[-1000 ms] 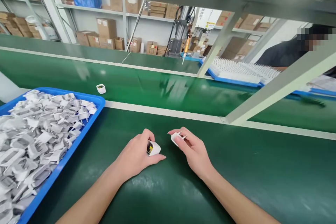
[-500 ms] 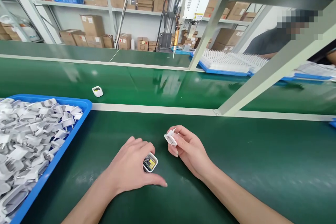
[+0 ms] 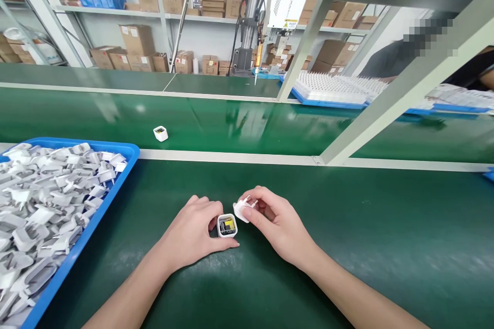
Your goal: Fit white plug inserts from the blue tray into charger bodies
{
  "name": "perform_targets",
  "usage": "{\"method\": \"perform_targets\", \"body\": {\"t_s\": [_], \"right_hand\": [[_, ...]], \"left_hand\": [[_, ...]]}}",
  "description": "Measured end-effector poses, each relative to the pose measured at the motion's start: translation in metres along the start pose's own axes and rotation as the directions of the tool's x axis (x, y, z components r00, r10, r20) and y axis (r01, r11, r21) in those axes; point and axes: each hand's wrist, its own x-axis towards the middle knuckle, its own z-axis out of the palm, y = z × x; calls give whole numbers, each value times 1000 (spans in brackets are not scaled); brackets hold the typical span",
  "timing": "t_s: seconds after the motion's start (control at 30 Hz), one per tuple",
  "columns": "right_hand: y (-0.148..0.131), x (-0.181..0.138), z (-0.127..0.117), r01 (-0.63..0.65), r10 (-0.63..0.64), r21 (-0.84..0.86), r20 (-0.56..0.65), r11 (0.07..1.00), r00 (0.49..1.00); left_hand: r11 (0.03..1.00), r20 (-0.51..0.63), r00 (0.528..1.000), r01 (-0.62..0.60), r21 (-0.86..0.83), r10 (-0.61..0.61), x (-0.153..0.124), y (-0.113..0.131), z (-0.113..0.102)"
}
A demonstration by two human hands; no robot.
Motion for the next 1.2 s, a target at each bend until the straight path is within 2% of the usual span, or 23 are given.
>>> {"method": "perform_targets", "body": {"t_s": [0.07, 0.13, 0.23, 0.33, 0.4, 0.47, 0.53, 0.6, 0.67, 0.77, 1.2], "right_hand": [[-3, -1, 2, -19, 19, 32, -20, 999, 1000], [-6, -1, 1, -89, 92, 173, -5, 981, 996], [-10, 2, -4, -215, 178, 343, 136, 915, 975], [-17, 3, -9, -285, 195, 349, 272, 893, 942], [-20, 3, -9, -285, 217, 261, 262, 922, 941], [-20, 1, -5, -223, 208, 68, 179, 973, 962], [-18, 0, -1, -83, 104, -185, 106, 979, 989], [-14, -1, 1, 94, -45, -402, 130, 911, 990], [-13, 0, 2, 225, -124, -509, 224, 831, 967], [-14, 0, 1, 300, -149, -522, 312, 798, 938], [-20, 5, 5, 325, -139, -548, 353, 771, 925]], "left_hand": [[1000, -3, 1000, -12, 7, 12, 1, 0, 0], [1000, -8, 1000, -24, 14, 24, 1, 0, 0], [999, -24, 999, -39, 20, 40, 1, -1, 0], [999, -33, 998, -45, 13, 45, 1, -2, 1], [998, -37, 998, -58, 16, 59, 2, -2, 2], [997, -41, 997, -68, 22, 68, 3, -2, 3], [997, -42, 997, -67, 25, 68, 3, -1, 3], [998, -42, 997, -66, 22, 67, 3, 0, 3], [997, -45, 996, -72, 21, 72, 2, 0, 2], [997, -52, 995, -78, 23, 79, 1, 0, 2], [994, -78, 991, -113, -7, 112, 4, -2, 5]]}}
